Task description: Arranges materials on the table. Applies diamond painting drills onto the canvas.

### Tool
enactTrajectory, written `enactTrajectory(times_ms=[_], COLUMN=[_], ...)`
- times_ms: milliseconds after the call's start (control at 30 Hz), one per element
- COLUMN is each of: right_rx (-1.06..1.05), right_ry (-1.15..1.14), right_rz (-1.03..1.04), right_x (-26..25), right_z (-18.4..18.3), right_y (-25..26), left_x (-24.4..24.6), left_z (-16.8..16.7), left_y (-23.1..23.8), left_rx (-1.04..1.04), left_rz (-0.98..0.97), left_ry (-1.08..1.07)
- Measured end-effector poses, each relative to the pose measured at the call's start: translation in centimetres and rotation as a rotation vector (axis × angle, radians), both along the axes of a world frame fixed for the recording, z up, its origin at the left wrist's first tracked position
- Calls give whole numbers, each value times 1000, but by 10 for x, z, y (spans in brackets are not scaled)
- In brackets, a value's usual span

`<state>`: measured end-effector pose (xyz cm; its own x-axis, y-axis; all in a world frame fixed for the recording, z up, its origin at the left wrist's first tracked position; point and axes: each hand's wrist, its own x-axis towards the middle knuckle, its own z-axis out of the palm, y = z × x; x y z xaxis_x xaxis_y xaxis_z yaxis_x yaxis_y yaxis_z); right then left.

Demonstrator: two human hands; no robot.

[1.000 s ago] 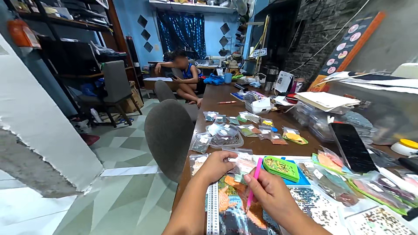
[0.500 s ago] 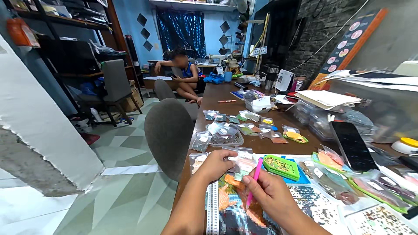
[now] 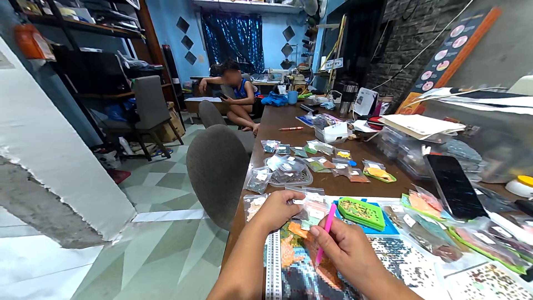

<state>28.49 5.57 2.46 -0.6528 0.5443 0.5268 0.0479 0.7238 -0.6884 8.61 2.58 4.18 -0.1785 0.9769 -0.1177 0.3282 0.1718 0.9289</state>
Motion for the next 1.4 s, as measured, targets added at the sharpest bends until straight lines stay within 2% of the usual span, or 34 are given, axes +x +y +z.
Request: enactTrajectory(times_ms=[333, 433, 533, 600, 667, 733, 867, 1000, 1400], right_rx=[231, 237, 43, -135, -279, -334, -315, -294, -97], right_ry=[32, 29, 5, 29, 97, 141, 73, 88, 49], right_rz=[15, 22, 18, -58, -155, -185, -197, -231, -150], right_x=[3, 4, 8, 20, 39, 67, 128, 164, 174], right_z=[-4, -4, 8, 33, 57, 69, 56, 29, 9], right_y=[-3, -3, -1, 4, 16, 34, 63, 63, 58], left_x=[0, 2, 2, 3, 3, 1, -2, -6, -8], left_z=[0, 0, 2, 3, 2, 0, -4, -8, -13], left_y=[0, 1, -1, -2, -2, -1, 2, 1, 0], left_rx=[1, 7, 7, 15, 23, 33, 35, 48, 61], left_rz=[-4, -13, -10, -12, -10, 5, 25, 44, 93], left_ry=[14, 28, 11, 6, 28, 54, 87, 98, 76])
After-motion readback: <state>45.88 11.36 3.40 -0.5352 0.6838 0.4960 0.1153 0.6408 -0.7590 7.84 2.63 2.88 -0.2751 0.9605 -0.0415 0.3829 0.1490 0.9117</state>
